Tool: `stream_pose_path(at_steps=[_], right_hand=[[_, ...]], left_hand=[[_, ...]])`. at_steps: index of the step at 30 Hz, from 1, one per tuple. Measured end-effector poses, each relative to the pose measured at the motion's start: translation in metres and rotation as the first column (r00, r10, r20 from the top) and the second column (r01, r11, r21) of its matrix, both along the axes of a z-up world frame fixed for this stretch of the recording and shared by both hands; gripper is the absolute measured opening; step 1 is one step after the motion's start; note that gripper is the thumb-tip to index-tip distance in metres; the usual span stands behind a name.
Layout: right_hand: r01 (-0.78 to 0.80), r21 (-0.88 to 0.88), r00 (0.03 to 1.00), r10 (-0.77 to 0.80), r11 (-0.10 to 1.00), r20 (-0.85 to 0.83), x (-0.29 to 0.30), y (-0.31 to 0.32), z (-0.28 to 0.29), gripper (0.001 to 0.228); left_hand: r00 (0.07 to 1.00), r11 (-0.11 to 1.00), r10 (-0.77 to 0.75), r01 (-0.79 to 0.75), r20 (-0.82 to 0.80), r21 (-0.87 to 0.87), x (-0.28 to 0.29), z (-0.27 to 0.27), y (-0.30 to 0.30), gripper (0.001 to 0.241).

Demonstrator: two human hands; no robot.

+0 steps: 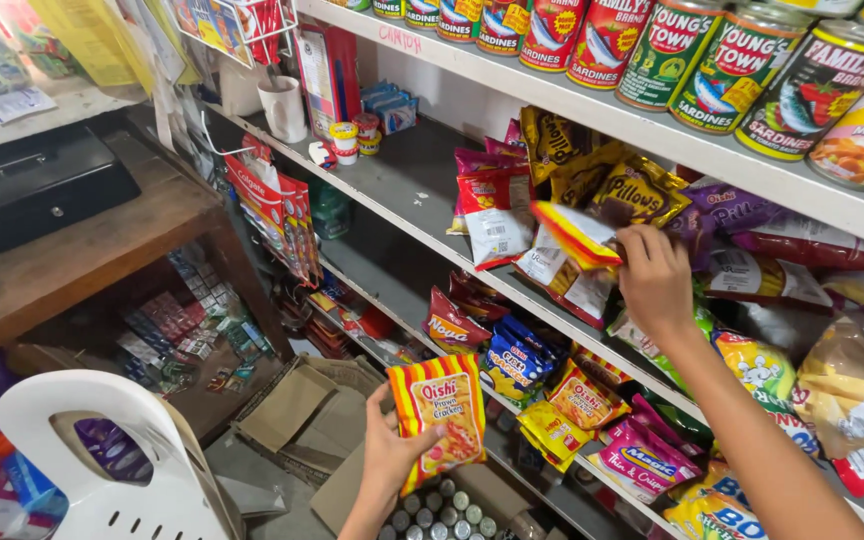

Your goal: Arranging and restocking canned goods and snack bags on store shelves.

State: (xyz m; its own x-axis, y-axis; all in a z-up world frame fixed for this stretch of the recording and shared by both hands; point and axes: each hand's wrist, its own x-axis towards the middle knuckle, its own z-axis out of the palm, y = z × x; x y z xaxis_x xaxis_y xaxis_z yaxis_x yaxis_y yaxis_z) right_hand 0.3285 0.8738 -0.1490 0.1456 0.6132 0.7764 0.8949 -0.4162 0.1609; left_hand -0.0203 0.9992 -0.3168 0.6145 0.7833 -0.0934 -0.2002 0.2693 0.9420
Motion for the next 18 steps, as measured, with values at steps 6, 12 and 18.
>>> stream_pose_path(at_steps=[6, 12, 18], right_hand=[[-0.226, 0.139, 0.873, 0.264, 0.964, -0.410, -0.054, -0.053, 0.026, 0.030], [-0.199, 0.119, 0.132, 0.147, 0.973, -0.980, -0.084, -0.108, 0.023, 0.030], [-0.310, -0.065, -0.033, -0.079, 0.948, -0.996, -0.097, -0.142, 0.013, 0.034]], left_hand=[[0.991, 0.969, -0.084, 0.106, 0.107, -0.224, 0.017, -0.004, -0.002, 0.053], [0.928, 0.917, -0.120, 0.240, 0.354, -0.318, 0.036, 0.051, -0.032, 0.053], [0.850, 0.889, -0.346, 0.433, 0.397, -0.152, 0.048, 0.064, -0.094, 0.059]])
